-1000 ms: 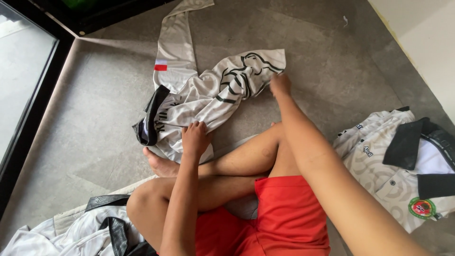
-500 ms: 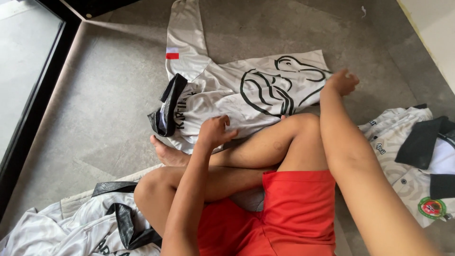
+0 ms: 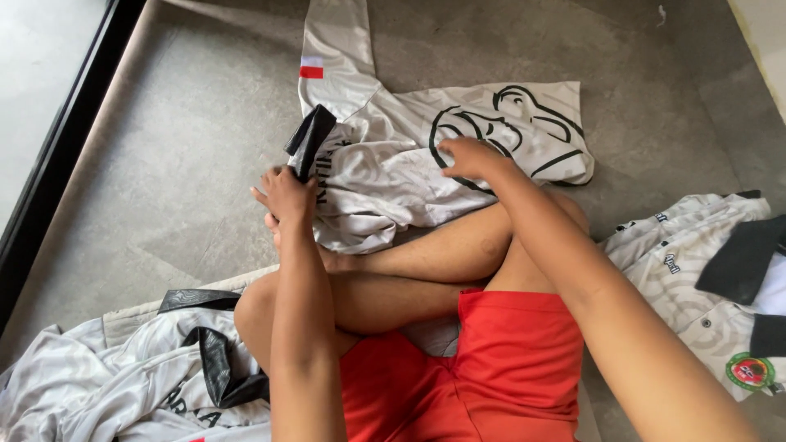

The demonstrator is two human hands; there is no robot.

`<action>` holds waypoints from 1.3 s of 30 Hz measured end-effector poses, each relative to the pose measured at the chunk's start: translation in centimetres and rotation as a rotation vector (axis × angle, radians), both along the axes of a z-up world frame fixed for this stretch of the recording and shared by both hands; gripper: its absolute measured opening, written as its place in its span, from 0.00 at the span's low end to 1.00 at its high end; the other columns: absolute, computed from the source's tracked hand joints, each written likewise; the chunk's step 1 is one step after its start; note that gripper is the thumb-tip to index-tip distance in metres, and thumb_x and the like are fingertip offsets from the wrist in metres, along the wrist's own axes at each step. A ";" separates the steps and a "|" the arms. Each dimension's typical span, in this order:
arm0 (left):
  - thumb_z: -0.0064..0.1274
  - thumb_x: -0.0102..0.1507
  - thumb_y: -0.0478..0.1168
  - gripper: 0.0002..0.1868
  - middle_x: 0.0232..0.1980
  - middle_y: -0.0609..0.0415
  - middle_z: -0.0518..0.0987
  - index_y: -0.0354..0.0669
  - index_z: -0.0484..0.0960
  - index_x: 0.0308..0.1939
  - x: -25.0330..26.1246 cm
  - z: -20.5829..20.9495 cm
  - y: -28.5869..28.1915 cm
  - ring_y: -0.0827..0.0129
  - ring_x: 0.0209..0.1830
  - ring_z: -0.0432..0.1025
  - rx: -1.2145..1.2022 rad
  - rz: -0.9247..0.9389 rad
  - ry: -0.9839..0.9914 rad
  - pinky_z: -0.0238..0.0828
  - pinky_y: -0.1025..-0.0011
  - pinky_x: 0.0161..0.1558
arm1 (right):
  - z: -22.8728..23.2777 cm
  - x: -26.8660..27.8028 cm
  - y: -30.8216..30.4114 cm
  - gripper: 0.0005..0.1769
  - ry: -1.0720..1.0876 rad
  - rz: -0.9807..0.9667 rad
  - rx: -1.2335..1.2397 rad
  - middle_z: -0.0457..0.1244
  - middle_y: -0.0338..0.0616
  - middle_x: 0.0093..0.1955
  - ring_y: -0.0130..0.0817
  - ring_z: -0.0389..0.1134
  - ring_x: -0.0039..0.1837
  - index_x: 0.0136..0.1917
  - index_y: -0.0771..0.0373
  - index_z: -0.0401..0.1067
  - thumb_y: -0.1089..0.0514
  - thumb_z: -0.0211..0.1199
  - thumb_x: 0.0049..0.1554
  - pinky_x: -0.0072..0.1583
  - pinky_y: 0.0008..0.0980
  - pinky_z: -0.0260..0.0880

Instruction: The person folds a white shirt with a graphic print by smoothing it out on the floor and folding the sleeves and body.

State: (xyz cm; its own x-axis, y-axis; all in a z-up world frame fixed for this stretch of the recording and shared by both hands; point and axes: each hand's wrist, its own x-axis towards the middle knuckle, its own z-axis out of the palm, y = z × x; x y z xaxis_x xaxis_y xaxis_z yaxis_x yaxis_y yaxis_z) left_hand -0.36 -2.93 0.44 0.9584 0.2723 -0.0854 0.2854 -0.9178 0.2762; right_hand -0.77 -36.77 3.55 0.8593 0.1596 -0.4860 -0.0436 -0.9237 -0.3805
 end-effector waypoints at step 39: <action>0.51 0.53 0.41 0.26 0.54 0.45 0.69 0.45 0.69 0.56 -0.2 6.6 0.2 0.53 0.53 0.65 -0.020 -0.015 -0.261 0.60 0.54 0.51 | 2.2 3.5 3.1 0.20 -0.185 0.002 0.020 0.63 0.52 0.54 0.53 0.63 0.58 0.54 0.56 0.70 0.48 0.54 0.50 0.57 0.48 0.63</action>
State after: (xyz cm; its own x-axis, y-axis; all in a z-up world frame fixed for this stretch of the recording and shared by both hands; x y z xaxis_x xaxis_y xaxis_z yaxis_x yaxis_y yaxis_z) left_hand -0.59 -2.75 7.00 0.9524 0.2590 0.1605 0.1886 -0.9148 0.3573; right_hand 2.74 -33.62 5.79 0.9335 0.1695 -0.3160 0.0308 -0.9158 -0.4004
